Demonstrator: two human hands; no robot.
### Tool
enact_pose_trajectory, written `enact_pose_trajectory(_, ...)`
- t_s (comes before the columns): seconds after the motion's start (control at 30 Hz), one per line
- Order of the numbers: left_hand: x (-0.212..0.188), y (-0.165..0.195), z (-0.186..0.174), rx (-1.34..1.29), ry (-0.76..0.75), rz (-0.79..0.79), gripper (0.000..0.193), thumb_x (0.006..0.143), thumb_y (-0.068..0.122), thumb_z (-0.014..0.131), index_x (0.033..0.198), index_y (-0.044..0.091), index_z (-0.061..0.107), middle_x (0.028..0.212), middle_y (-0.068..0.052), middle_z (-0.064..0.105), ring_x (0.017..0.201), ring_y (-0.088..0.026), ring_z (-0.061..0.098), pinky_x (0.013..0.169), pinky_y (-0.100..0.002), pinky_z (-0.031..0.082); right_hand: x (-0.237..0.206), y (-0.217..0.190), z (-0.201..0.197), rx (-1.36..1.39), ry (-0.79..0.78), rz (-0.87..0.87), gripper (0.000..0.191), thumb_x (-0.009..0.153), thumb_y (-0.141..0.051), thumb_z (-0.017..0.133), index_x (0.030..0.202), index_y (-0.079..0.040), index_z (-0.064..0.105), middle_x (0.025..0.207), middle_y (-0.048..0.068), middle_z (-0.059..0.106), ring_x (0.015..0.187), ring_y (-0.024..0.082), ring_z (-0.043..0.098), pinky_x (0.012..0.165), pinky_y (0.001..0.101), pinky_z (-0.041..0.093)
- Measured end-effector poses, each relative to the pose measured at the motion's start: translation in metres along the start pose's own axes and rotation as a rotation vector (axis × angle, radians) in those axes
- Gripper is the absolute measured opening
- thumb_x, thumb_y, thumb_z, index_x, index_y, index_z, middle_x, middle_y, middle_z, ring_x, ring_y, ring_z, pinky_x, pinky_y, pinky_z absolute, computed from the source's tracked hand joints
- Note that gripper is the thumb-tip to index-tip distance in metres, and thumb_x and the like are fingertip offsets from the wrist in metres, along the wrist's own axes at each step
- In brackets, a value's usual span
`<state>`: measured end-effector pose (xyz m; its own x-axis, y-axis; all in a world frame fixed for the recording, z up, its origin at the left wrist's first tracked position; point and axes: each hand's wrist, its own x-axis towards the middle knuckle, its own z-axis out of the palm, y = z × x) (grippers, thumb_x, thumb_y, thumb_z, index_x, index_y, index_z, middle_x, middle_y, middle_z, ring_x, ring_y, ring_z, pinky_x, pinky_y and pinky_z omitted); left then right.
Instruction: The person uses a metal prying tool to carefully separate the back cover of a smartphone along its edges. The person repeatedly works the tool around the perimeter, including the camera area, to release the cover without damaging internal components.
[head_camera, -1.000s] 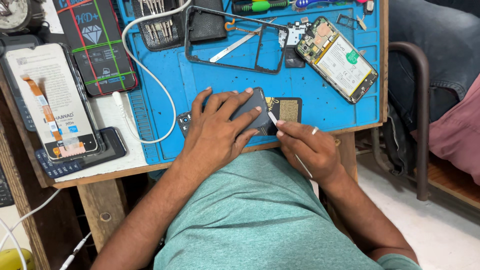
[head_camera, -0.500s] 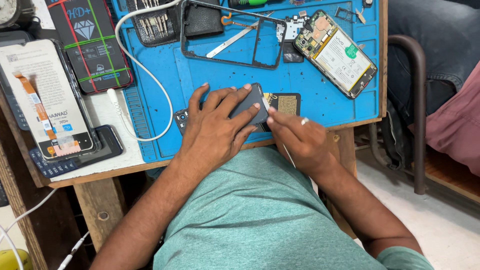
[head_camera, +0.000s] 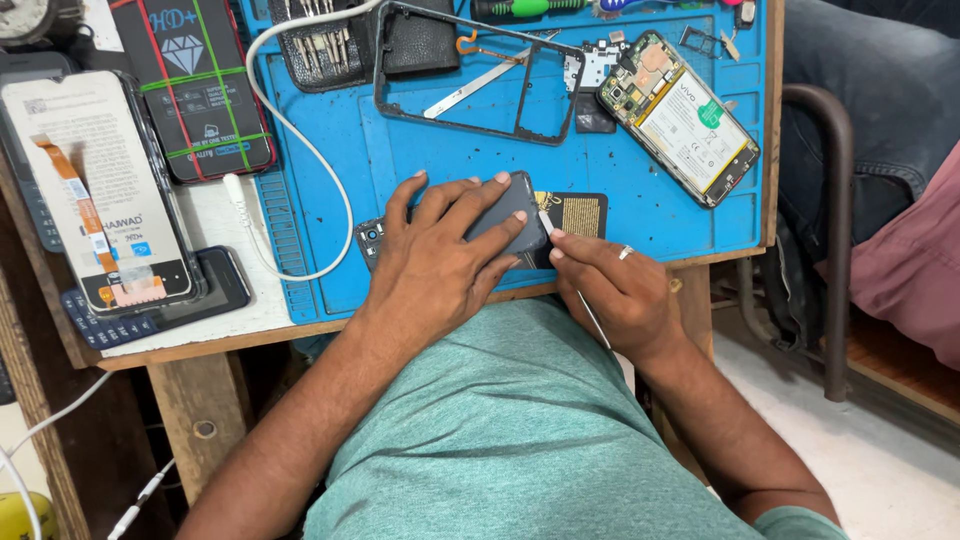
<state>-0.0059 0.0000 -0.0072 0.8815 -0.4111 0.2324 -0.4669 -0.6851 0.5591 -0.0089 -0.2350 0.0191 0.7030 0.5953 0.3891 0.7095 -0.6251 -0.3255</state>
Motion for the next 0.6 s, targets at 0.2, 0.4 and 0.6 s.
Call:
enact_pose_trajectory(0.2,0.002,0.001,-0.005,0.023,0.013,0.019,0.04,0.089,0.037,0.078,0.124,0.02,0.075,0.148,-0.004,0.057,0.128,-0.024,0.054,0.117,-0.058,0.026,0.006,0.006,0.001,0.008,0.006,-0.006,0.022,0.082,0.006,0.078,0.103,0.003,0.073,0.117,0.015,0.073,0.1,0.027,0.075,0.079,0.0347,0.062)
enact_pose_trajectory(0.4,0.001,0.001,-0.004,-0.009,0.006,-0.002,0.04,0.089,0.036,0.078,0.125,0.019,0.075,0.148,-0.004,0.057,0.128,-0.023,0.053,0.117,-0.058,0.026,-0.004,-0.001,0.0,0.04,0.051,-0.009,0.016,0.084,0.005,0.081,0.095,0.0,0.07,0.112,0.012,0.074,0.1,0.026,0.076,0.082,0.0338,0.063)
enact_pose_trajectory(0.6,0.0,0.001,-0.002,-0.009,0.006,0.004,0.04,0.089,0.036,0.078,0.125,0.018,0.075,0.148,-0.005,0.057,0.13,-0.024,0.053,0.117,-0.057,0.026,0.0,-0.004,-0.003,-0.017,-0.031,-0.025,0.016,0.083,0.003,0.078,0.097,0.001,0.073,0.111,0.013,0.074,0.099,0.027,0.077,0.08,0.0348,0.063)
